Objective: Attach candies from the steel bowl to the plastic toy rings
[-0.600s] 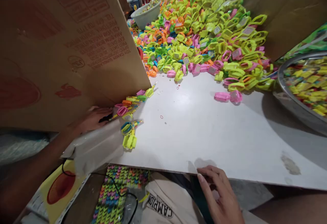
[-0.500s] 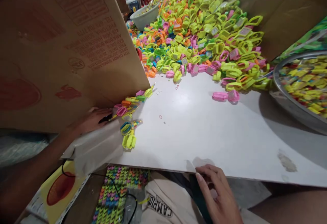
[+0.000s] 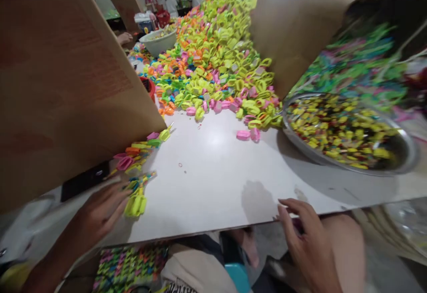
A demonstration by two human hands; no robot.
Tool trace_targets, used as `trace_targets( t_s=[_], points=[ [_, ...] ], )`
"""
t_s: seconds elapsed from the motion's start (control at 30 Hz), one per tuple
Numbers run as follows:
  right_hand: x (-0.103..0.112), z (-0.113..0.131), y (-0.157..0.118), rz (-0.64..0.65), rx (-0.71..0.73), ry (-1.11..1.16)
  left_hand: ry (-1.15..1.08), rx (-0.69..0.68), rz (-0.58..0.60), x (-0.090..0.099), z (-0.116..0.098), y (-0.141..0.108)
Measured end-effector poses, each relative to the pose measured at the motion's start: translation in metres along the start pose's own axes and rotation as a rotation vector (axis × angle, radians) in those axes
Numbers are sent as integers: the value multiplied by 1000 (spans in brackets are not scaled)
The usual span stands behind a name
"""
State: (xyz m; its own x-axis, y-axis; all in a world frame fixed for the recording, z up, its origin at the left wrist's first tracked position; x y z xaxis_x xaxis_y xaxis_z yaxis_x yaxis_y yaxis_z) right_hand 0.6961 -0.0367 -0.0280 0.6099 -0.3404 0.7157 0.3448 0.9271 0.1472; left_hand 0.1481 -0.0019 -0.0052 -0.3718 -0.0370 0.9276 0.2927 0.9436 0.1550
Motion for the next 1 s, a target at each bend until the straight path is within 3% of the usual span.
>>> trace_targets(
  t_s=[0.13, 0.2, 0.3, 0.4, 0.5, 0.57, 0.73, 0.8, 0.87, 1.0],
  points=[
    [61, 10, 57, -286, 19, -130, -202, -198, -34, -37, -84, 34],
    [62, 23, 83, -321, 51, -111, -239, -293, 19, -52, -131, 71],
    [11, 62, 112, -134, 260, -115, -299, -422, 118, -67, -193, 141],
    [-57, 103, 117, 52, 554, -184, -261, -416, 210, -83, -215, 216],
    [-99, 113, 136, 108, 673, -232, -208, -382, 209, -95, -204, 278],
    [-114, 109, 169, 125, 702, -231, -184, -344, 198, -102, -183, 308],
    [-145, 119, 307, 174, 718, -226, -147, -83, -38, -101, -105, 352],
    [-172, 148, 362, 193, 694, -272, -135, 56, -138, -100, -72, 356],
    [-211, 192, 402, 233, 703, -342, -133, 163, -197, -104, -44, 354],
    [-310, 285, 450, 304, 752, -621, -71, 285, -243, -124, -12, 344]
  ],
)
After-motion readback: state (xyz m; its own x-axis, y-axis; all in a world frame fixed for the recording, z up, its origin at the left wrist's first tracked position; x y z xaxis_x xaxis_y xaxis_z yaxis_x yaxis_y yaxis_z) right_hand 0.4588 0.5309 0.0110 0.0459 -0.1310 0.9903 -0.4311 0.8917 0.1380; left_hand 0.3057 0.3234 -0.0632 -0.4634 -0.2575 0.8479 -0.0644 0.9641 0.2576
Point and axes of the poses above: each hand's wrist, its own y-axis towards the middle knuckle, its own x-axis out of the back of the hand, z = x × y, the point moved 9 cm from there along y, towards the middle knuckle, and after that the axes turned 6 degrees about -x, right-handed, at the moved point
